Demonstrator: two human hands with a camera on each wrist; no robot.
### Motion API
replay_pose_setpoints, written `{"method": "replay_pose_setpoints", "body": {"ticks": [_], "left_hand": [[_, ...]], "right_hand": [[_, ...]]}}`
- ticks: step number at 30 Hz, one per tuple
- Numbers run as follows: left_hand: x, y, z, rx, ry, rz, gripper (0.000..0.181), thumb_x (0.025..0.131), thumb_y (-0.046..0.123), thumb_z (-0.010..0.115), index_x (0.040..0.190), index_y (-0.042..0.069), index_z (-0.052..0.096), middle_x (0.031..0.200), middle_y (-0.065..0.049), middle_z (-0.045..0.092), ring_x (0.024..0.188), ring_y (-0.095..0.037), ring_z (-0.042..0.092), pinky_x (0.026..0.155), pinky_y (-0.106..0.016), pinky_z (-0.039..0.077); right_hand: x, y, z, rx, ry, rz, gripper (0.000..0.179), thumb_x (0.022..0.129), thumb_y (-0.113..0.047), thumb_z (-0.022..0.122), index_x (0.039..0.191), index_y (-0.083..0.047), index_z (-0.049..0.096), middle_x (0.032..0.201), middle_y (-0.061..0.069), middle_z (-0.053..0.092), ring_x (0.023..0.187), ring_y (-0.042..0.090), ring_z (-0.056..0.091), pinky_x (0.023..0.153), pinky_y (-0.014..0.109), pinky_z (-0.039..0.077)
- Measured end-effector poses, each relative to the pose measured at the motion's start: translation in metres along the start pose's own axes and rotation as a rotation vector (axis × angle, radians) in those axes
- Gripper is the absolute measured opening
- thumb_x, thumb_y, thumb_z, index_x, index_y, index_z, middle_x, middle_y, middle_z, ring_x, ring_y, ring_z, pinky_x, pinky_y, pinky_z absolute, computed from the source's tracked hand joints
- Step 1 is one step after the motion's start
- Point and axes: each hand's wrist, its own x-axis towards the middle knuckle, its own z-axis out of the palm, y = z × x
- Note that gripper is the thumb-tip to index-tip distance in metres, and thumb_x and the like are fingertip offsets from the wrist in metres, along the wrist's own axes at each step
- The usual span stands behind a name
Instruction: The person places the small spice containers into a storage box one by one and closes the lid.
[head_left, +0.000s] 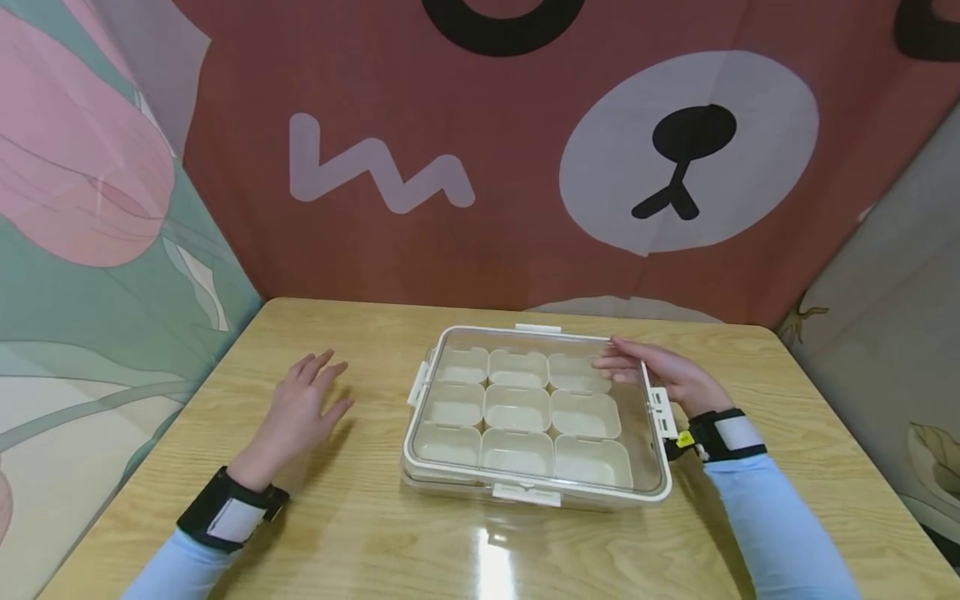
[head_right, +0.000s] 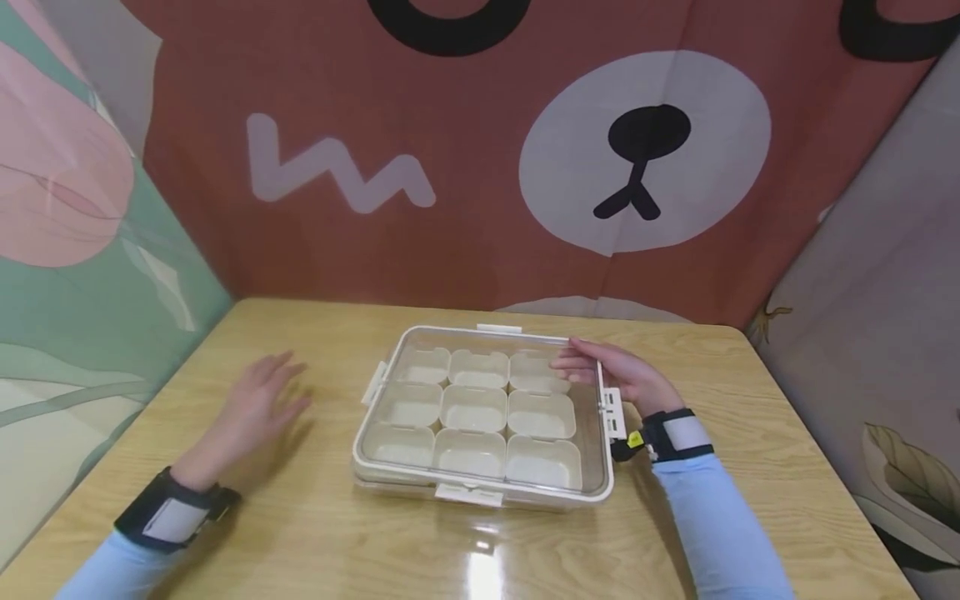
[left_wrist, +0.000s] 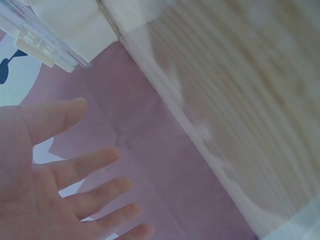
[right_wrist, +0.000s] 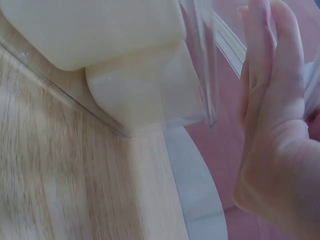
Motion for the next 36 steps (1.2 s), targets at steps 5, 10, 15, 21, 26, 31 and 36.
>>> {"method": "replay_pose_setpoints", "body": {"ticks": [5, 10, 15, 21, 26, 31, 36], "left_hand": [[0.002, -0.002, 0.001, -0.003, 0.024, 0.004, 0.048, 0.083, 0.019, 0.071, 0.123, -0.004, 0.057, 0.138, -0.029, 0.042, 0.127, -0.051, 0.035, 0.092, -0.07, 0.033], [0.002, -0.004, 0.001, -0.013, 0.028, -0.007, 0.048, 0.083, 0.018, 0.07, 0.123, -0.004, 0.056, 0.138, -0.029, 0.042, 0.127, -0.051, 0.034, 0.092, -0.07, 0.032], [0.001, -0.004, -0.001, -0.018, 0.013, -0.031, 0.049, 0.084, 0.018, 0.07, 0.125, -0.004, 0.054, 0.139, -0.03, 0.041, 0.128, -0.051, 0.033, 0.095, -0.069, 0.03], [0.0, -0.008, -0.002, -0.02, 0.035, -0.018, 0.049, 0.083, 0.017, 0.071, 0.124, -0.005, 0.055, 0.138, -0.031, 0.042, 0.126, -0.051, 0.035, 0.096, -0.069, 0.03], [-0.002, -0.011, -0.003, -0.024, 0.065, -0.009, 0.048, 0.082, 0.016, 0.071, 0.122, -0.006, 0.056, 0.136, -0.032, 0.043, 0.124, -0.052, 0.036, 0.095, -0.068, 0.03], [-0.004, -0.01, -0.006, -0.033, 0.064, -0.019, 0.048, 0.082, 0.016, 0.071, 0.122, -0.006, 0.056, 0.136, -0.032, 0.043, 0.125, -0.052, 0.035, 0.096, -0.069, 0.029], [-0.004, -0.009, -0.008, -0.028, 0.07, -0.01, 0.048, 0.081, 0.016, 0.071, 0.121, -0.006, 0.056, 0.136, -0.032, 0.043, 0.124, -0.052, 0.035, 0.095, -0.068, 0.029]], "right_hand": [[0.005, 0.001, 0.002, 0.005, -0.059, -0.004, 0.035, 0.104, -0.021, 0.032, 0.107, -0.011, 0.065, 0.105, 0.007, 0.072, 0.101, 0.017, 0.068, 0.083, 0.025, 0.053], [0.009, 0.002, 0.002, 0.0, -0.063, 0.004, 0.035, 0.104, -0.021, 0.031, 0.107, -0.012, 0.065, 0.105, 0.007, 0.072, 0.101, 0.017, 0.068, 0.085, 0.026, 0.052], [0.012, 0.004, 0.003, 0.0, -0.039, 0.01, 0.034, 0.103, -0.021, 0.035, 0.104, -0.01, 0.066, 0.102, 0.008, 0.072, 0.098, 0.018, 0.069, 0.082, 0.025, 0.054], [0.016, 0.004, 0.003, -0.006, -0.024, 0.019, 0.034, 0.103, -0.021, 0.035, 0.105, -0.006, 0.064, 0.1, 0.009, 0.073, 0.095, 0.018, 0.07, 0.082, 0.027, 0.054], [0.016, 0.005, 0.004, -0.032, 0.03, 0.03, 0.031, 0.102, -0.022, 0.038, 0.107, -0.003, 0.062, 0.098, 0.009, 0.073, 0.09, 0.018, 0.071, 0.08, 0.028, 0.054], [0.017, 0.008, 0.007, -0.126, 0.102, 0.018, 0.029, 0.101, -0.025, 0.042, 0.107, -0.003, 0.06, 0.094, 0.006, 0.073, 0.087, 0.015, 0.071, 0.078, 0.026, 0.055], [0.019, 0.01, 0.013, -0.374, 0.213, -0.012, 0.045, 0.1, -0.034, 0.045, 0.118, 0.007, 0.051, 0.087, 0.001, 0.073, 0.08, 0.01, 0.071, 0.073, 0.024, 0.056]]}}
